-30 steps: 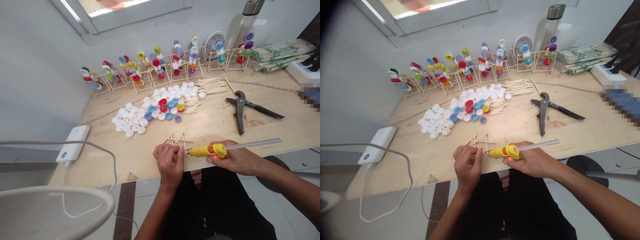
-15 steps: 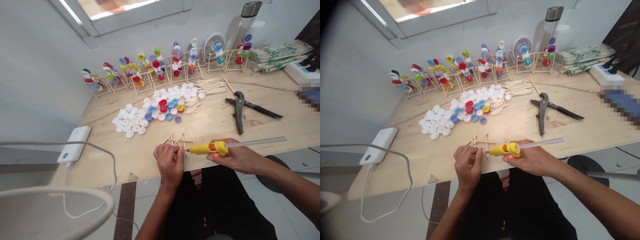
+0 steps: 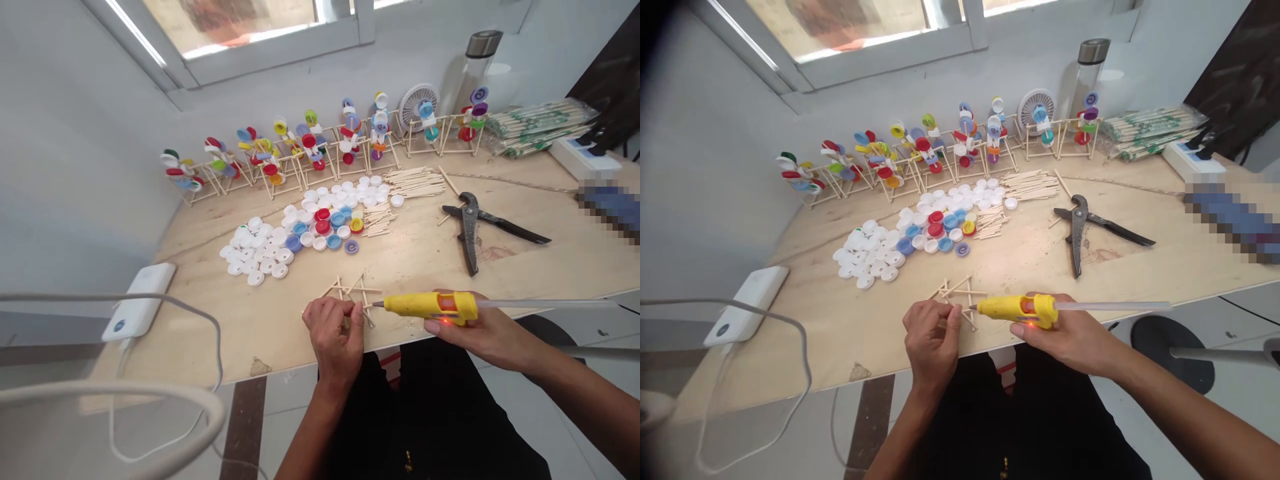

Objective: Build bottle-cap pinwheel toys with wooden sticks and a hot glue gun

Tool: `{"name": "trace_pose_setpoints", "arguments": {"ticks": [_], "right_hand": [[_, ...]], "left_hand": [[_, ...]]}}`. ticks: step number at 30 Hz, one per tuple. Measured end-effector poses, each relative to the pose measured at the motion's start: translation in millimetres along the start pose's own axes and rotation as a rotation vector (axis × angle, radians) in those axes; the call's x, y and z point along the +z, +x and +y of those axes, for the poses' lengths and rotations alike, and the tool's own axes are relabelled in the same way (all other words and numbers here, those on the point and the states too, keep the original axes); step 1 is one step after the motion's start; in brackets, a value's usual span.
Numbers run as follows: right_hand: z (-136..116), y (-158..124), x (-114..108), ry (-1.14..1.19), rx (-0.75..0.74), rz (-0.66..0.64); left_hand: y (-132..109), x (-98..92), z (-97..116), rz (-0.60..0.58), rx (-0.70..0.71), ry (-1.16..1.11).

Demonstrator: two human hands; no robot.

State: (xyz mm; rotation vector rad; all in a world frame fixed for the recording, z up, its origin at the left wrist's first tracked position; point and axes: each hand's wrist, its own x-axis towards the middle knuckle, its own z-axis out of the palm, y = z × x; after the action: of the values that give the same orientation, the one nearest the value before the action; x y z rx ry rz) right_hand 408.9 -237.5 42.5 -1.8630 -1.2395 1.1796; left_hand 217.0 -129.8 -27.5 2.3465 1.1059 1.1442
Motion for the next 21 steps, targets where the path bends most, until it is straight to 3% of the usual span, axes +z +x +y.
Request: {"name": "trace_pose_setpoints", "arguments": {"ticks": [2,5,9,11,13,16,21], "right_hand": [[3.5,-7.8,-8.1,0.043,-0.064,0.085],[11.7,-17.0,-26.1,0.000,-0.193,0.338],[40.1,-11.4,-54.2,-0.408,-0.338,0.857],[59.7,-2.0,-68.7,-0.656,-0.452,1.029],[77.6,8.1,-82.3,-0.929,-0.488,1.087],[94.2,19.4,-98.0,-1.245,-0.400,1.014],[100.8,28.2,-109.7,-1.397,-0.233,0.912]], "left_hand": [[0.3,0.0,-1.0,0.010,0.020,0.000],[1.1,0.2,-2.6,0.029,0.050,0.003],[1.4,-0.5,-3.1,0.024,0.068,0.009],[1.2,-1.0,-2.6,0.012,0.055,0.012],[1.1,-1.3,-2.1,0.004,0.045,0.014],[1.1,-1.4,-1.6,0.006,0.048,0.009],[0.9,-1.6,-1.6,-0.004,0.028,-0.011]]}}
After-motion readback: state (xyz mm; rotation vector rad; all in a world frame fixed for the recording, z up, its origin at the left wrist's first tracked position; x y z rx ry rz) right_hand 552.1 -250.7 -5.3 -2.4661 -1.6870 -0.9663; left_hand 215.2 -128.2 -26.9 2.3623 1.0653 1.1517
